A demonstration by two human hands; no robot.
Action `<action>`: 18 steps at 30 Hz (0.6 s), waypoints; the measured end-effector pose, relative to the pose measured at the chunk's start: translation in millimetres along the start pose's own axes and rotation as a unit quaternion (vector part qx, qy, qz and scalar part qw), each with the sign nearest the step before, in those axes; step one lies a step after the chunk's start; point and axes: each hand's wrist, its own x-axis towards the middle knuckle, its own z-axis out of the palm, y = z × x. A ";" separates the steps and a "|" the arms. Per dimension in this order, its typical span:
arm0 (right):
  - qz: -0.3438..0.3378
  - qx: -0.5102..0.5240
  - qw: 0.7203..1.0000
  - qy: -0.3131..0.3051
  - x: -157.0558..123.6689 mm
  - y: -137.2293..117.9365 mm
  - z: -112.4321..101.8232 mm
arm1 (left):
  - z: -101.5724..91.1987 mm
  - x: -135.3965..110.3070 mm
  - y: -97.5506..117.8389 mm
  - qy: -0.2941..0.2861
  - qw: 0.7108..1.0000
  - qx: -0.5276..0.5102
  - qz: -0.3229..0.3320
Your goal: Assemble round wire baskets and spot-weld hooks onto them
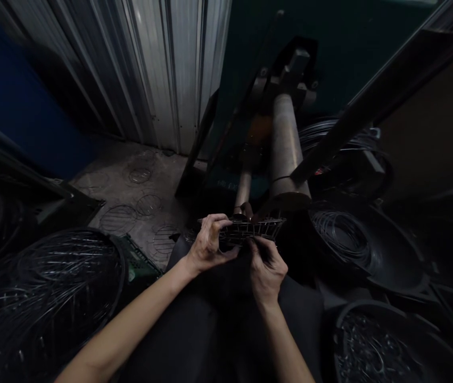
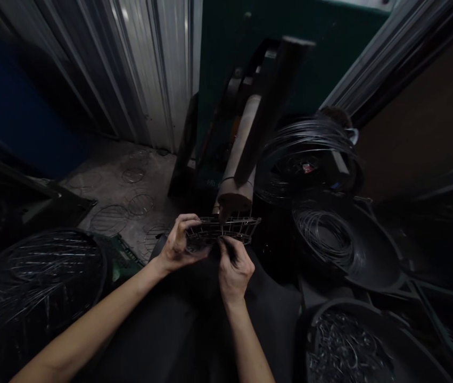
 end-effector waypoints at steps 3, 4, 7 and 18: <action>0.003 -0.001 1.000 0.000 0.4 1.4 1.3 | 0.7 0.3 -1.9 0.001 1.000 0.007 0.003; 0.003 -0.001 1.000 -0.001 0.3 1.8 1.4 | 0.8 0.1 -2.4 0.003 1.000 0.012 0.005; 0.003 0.007 1.000 -0.001 -0.2 3.3 1.2 | 0.2 -0.6 -4.2 0.006 0.999 0.031 0.018; 0.037 0.044 0.998 0.023 -5.0 -14.3 -12.1 | -3.2 -1.4 -7.8 0.007 0.998 0.061 0.032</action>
